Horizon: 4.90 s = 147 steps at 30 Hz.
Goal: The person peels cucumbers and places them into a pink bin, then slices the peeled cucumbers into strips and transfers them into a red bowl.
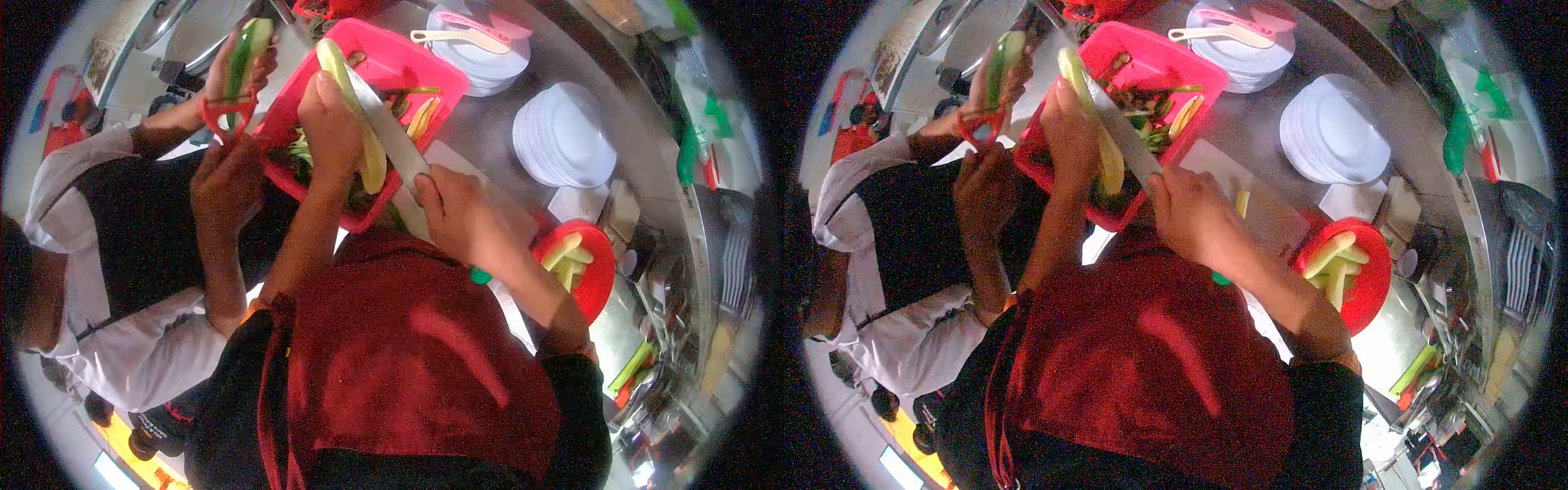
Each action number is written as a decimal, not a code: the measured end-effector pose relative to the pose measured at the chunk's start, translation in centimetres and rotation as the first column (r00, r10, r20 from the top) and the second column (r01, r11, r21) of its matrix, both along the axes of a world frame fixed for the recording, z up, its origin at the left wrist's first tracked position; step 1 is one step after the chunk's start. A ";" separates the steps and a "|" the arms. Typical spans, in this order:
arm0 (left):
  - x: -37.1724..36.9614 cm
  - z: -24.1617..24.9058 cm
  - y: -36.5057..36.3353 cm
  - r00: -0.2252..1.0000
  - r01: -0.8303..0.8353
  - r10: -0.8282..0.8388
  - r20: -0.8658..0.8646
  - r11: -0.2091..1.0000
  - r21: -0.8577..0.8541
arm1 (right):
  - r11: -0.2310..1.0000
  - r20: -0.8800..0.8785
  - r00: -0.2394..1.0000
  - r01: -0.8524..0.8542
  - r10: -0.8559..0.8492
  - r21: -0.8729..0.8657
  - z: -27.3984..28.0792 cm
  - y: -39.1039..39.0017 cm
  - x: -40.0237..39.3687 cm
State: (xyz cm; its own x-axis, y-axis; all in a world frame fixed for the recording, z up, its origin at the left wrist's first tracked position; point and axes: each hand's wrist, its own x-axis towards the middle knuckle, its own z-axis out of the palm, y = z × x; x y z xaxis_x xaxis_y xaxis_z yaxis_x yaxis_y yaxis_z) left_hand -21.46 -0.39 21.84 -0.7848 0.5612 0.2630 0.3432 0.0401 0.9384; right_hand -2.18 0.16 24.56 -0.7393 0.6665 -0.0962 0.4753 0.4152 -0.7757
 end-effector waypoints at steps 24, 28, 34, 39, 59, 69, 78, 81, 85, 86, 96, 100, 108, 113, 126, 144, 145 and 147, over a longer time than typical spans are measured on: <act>2.8 1.7 -0.6 0.995 -0.005 -0.018 -0.101 0.977 -0.215 | 0.995 -0.071 0.994 0.087 -0.085 0.038 0.2 -0.7 -1.3; 1.8 -0.2 -0.3 0.940 -0.112 0.029 -0.340 0.967 -0.229 | 0.998 -0.011 0.998 0.062 -0.062 0.011 0.0 -0.6 -1.8; 2.3 0.0 -0.2 0.903 -0.055 0.058 0.426 0.998 -0.020 | 0.998 -0.115 0.992 0.041 -0.047 -0.053 -1.6 -0.4 -2.7; 2.6 -1.1 -0.3 0.708 -0.126 -0.053 0.704 0.972 0.200 | 0.996 -0.095 0.995 0.022 -0.030 -0.089 -2.1 -0.3 -3.3; 0.8 0.6 0.0 0.911 0.011 0.001 0.412 1.000 -0.027 | 0.998 -0.129 0.990 -0.057 0.062 0.041 -2.5 0.2 -2.2; 1.1 -1.2 0.3 0.816 -0.079 0.030 0.577 0.995 0.061 | 0.999 -0.070 0.996 -0.053 0.052 -0.007 -2.6 0.2 -3.1; 1.7 -0.1 -0.7 0.758 -0.044 0.040 0.651 0.999 -0.009 | 0.988 -0.130 0.988 -0.102 0.086 -0.118 -3.5 1.3 -3.1; 1.0 -2.5 -0.3 0.804 -0.033 0.017 0.595 0.999 0.016 | 0.938 -0.085 0.996 -0.066 0.040 -0.341 -3.3 1.1 -2.9; 0.9 -3.2 -0.1 0.810 -0.021 0.001 0.586 0.999 0.027 | 0.994 -0.032 0.999 -0.015 0.012 -0.113 -4.0 -0.2 -3.3; 1.0 -3.1 -0.1 0.805 -0.011 -0.001 0.593 1.000 0.016 | 1.000 0.013 1.000 0.007 -0.007 0.001 -4.1 -0.5 -3.3; 1.3 -3.6 -0.2 0.943 0.001 0.066 0.327 0.980 -0.201 | 0.997 -0.115 0.993 -0.044 0.037 -0.060 -3.7 0.6 -2.9; 0.9 -4.0 -0.4 0.965 0.018 0.037 0.261 0.978 -0.207 | 0.997 -0.139 0.990 -0.028 0.017 -0.078 -3.7 0.5 -2.7; 2.0 -1.7 -0.2 0.842 -0.025 0.034 0.539 0.999 -0.023 | 0.988 -0.099 0.994 -0.053 0.039 -0.144 -3.5 1.0 -3.0; 1.7 -2.8 -0.6 0.892 -0.006 0.051 0.450 0.995 -0.102 | 0.863 -0.148 0.989 -0.093 0.022 -0.496 -5.4 1.4 -2.6; 0.9 -4.7 -0.8 0.908 0.079 -0.043 0.416 0.994 -0.070 | 0.997 -0.130 0.990 0.044 -0.053 -0.069 -8.3 -0.1 -3.7; -1.1 -8.7 -0.5 0.679 0.105 -0.074 0.731 0.994 0.003 | 0.879 -0.155 0.987 -0.042 -0.037 -0.475 -9.8 0.5 -5.7; -1.2 -8.7 -0.6 0.679 0.103 -0.073 0.731 0.995 0.004 | 0.808 -0.153 0.987 -0.052 -0.047 -0.587 -9.3 0.7 -5.3; -0.8 -7.5 -1.1 0.819 0.105 -0.041 0.572 0.991 -0.079 | 0.719 -0.142 0.988 -0.058 -0.057 -0.693 -8.3 0.9 -4.7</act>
State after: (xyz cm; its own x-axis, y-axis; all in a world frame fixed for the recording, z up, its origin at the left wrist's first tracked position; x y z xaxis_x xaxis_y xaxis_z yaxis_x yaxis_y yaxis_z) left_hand -22.26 -1.52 14.39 -0.7326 0.6212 -0.2782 -0.2435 0.1425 0.9594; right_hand -6.91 1.05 16.21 -0.7828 0.4546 -0.4249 0.3358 -0.2662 -0.9035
